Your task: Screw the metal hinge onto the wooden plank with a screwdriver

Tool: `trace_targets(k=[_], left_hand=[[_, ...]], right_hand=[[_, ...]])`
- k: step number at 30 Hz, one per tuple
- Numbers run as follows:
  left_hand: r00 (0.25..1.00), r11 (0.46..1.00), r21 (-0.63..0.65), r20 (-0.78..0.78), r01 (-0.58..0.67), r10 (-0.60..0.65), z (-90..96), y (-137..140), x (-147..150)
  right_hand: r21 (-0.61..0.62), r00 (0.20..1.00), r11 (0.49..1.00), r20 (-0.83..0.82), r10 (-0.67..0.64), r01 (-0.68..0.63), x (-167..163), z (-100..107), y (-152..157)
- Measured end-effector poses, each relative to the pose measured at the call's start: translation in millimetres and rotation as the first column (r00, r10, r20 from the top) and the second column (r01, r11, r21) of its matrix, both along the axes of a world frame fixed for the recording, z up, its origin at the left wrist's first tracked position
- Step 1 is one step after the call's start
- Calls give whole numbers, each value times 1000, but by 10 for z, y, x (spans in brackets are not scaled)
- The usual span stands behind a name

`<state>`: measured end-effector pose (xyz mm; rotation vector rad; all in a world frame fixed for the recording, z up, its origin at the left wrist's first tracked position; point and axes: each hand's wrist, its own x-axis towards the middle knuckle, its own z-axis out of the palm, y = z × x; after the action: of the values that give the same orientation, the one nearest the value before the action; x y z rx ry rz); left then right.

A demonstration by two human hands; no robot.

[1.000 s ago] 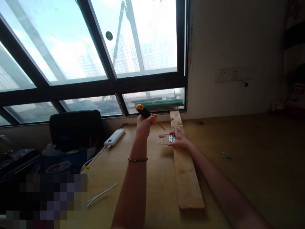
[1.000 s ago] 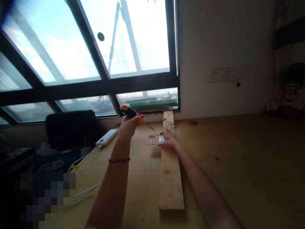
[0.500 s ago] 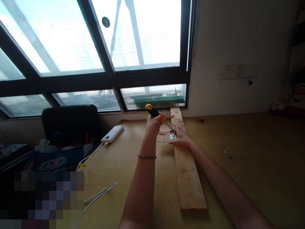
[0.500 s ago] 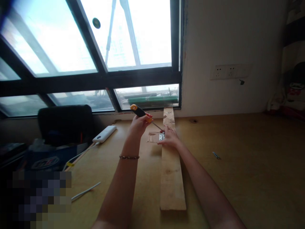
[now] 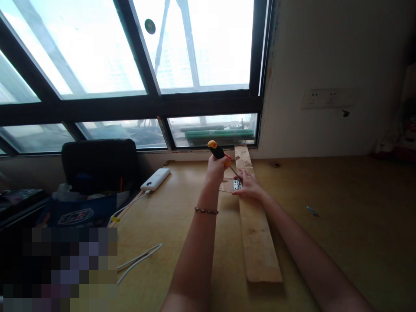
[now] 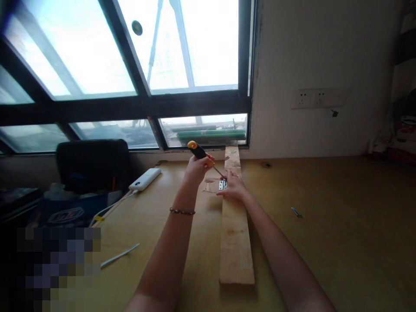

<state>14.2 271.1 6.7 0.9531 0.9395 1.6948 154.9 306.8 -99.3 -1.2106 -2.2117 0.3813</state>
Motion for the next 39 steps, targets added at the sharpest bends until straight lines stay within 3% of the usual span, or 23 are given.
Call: trace_targets(k=[11,15,22,31,36,39], left_hand=[[998,1000,4,-67,10,-10,25,-27,10],[981,998,64,-194,5,8,-19,45,45],[831,969,217,-514,-114,213,-108,128,134],[696,936,307,-635,-170,335,-87,64,110],[690,944,295,-652,-151,314,-18,-15,100],[741,956,281,-623,-87,250,-14,-21,103]], right_hand=[[4,1000,1000,1,19,-19,1,31,-26],[2,1000,1000,-6,16,-16,3,6,-4],[9,1000,1000,-3,9,-9,-1,-30,41],[16,999,1000,-26,20,-19,4,-42,41],[22,999,1000,-32,4,-3,4,-50,47],[27,1000,1000,-27,4,-4,4,-43,40]])
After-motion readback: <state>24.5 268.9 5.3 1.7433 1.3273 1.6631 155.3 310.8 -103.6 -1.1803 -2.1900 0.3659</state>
